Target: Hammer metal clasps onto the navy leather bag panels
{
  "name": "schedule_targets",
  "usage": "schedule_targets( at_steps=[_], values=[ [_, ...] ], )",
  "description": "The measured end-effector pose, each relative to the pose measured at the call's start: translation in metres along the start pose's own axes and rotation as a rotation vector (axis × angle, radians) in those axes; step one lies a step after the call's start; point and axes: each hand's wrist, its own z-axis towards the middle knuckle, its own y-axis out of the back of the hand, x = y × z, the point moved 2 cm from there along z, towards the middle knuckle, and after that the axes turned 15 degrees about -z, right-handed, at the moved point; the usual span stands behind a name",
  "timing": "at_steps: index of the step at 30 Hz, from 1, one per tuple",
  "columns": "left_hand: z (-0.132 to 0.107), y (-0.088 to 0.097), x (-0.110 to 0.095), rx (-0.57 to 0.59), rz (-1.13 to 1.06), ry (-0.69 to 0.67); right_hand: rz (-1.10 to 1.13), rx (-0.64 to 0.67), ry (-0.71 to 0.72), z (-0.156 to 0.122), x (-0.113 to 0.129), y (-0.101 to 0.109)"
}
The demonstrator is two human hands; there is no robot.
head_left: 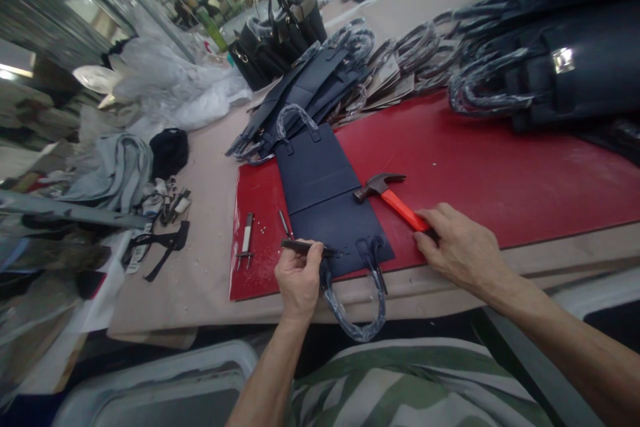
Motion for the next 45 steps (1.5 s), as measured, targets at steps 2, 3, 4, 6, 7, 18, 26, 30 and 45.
schedule_targets(
  at_steps=[2,3,4,6,7,18,26,30,45],
  values=[
    [-0.001,-0.003,-0.001,-0.012,-0.006,-0.029,0.004,0.004,-0.001,0.0,0.0,0.0],
    [-0.001,-0.003,-0.002,-0.007,-0.028,-0.031,0.004,0.007,-0.001,0.0,0.0,0.001],
    [-0.001,-0.003,-0.002,0.005,-0.055,-0.025,0.002,0.008,-0.002,0.0,0.0,0.001],
    [-0.001,0.001,-0.001,0.058,-0.095,0.006,-0.004,0.003,-0.003,0.0,0.0,0.001],
    [-0.001,0.003,-0.001,0.095,-0.102,0.019,-0.006,-0.002,-0.004,0.0,0.0,0.001],
    [-0.007,0.016,0.0,0.245,0.031,-0.144,-0.016,-0.003,0.006,0.0,0.0,0.001],
    [-0.01,0.018,0.005,0.261,0.05,-0.197,-0.01,-0.005,0.005,0.001,0.0,0.001],
    [-0.011,0.019,0.008,0.272,0.065,-0.219,-0.005,-0.009,0.008,0.002,0.001,0.002],
    [-0.012,-0.002,-0.008,0.38,0.281,-0.613,0.016,0.014,-0.003,0.0,0.001,0.005]
  ],
)
